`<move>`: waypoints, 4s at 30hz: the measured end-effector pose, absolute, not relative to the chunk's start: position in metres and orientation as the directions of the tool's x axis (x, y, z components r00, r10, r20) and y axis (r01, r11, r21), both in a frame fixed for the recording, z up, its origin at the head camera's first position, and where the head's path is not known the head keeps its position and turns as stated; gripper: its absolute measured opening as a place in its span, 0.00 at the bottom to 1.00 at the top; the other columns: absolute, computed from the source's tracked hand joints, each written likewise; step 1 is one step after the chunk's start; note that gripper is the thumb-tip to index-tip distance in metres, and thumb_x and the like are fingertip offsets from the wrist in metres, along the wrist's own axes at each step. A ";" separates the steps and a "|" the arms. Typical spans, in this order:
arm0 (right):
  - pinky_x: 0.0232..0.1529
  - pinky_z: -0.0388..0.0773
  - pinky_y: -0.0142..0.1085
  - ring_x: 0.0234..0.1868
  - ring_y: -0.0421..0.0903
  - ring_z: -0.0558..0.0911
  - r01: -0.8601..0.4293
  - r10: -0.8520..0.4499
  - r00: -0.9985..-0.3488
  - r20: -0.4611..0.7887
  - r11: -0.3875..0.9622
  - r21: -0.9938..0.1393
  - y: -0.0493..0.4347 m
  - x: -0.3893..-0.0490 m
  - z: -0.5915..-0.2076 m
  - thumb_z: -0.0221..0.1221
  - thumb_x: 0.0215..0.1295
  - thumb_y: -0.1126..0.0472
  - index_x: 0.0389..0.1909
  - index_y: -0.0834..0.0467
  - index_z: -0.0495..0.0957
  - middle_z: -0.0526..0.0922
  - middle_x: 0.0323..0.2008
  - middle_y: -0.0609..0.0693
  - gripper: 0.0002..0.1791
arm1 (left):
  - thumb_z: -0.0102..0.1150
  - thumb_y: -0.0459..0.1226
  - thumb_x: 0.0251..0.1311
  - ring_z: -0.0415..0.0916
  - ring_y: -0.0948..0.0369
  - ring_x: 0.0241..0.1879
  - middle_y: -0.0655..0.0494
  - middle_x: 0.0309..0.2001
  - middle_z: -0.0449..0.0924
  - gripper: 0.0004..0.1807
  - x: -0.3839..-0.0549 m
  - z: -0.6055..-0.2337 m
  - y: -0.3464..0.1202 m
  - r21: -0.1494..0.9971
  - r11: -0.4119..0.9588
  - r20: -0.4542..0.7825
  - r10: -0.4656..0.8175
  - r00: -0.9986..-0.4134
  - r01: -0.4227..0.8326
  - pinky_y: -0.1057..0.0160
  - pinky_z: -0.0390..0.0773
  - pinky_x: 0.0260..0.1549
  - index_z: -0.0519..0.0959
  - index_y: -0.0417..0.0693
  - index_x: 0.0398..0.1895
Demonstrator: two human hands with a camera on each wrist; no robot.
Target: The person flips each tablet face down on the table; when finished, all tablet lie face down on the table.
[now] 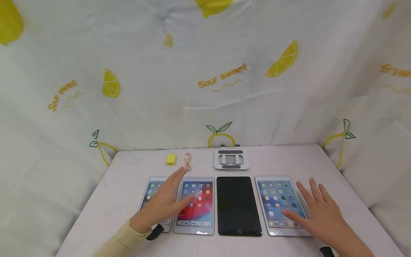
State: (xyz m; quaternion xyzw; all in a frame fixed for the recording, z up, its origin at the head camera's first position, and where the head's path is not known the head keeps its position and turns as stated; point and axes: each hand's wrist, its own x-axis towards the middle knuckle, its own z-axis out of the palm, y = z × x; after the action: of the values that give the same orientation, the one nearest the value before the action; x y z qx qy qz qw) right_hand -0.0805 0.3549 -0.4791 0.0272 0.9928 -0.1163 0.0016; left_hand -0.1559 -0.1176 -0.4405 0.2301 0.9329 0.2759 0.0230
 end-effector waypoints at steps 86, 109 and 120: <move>0.59 0.77 0.74 0.67 0.79 0.75 0.077 0.012 -0.987 -0.160 0.910 -0.407 0.323 -0.104 -0.467 0.57 0.74 0.27 0.74 0.70 0.71 0.74 0.69 0.79 0.51 | 0.73 0.37 0.63 0.78 0.60 0.56 0.51 0.64 0.79 0.35 -0.146 -0.443 0.109 0.970 0.131 -0.241 0.378 -0.894 -0.206 0.50 0.86 0.59 0.74 0.50 0.74; 0.55 0.86 0.66 0.59 0.70 0.85 0.171 0.009 -0.951 -0.310 0.850 -0.499 0.305 -0.111 -0.455 0.52 0.75 0.24 0.81 0.69 0.58 0.72 0.70 0.80 0.56 | 0.64 0.39 0.72 0.84 0.62 0.48 0.49 0.66 0.79 0.32 -0.145 -0.426 0.095 0.979 0.037 -0.195 0.425 -0.884 -0.199 0.51 0.90 0.55 0.71 0.46 0.77; 0.56 0.85 0.67 0.65 0.73 0.82 0.138 -0.035 -0.960 -0.277 0.802 -0.581 0.298 -0.109 -0.453 0.50 0.79 0.29 0.83 0.66 0.56 0.73 0.72 0.77 0.51 | 0.64 0.41 0.72 0.84 0.62 0.47 0.50 0.68 0.78 0.33 -0.146 -0.420 0.090 0.986 0.059 -0.165 0.424 -0.891 -0.155 0.52 0.90 0.55 0.71 0.49 0.78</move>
State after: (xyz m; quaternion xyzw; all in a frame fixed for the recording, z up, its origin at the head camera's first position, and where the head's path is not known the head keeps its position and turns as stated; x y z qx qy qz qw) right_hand -0.1091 0.2977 -0.4525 0.0273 0.9392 -0.3132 0.1382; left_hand -0.1457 0.0903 -0.4204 0.0965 0.6957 0.6793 0.2129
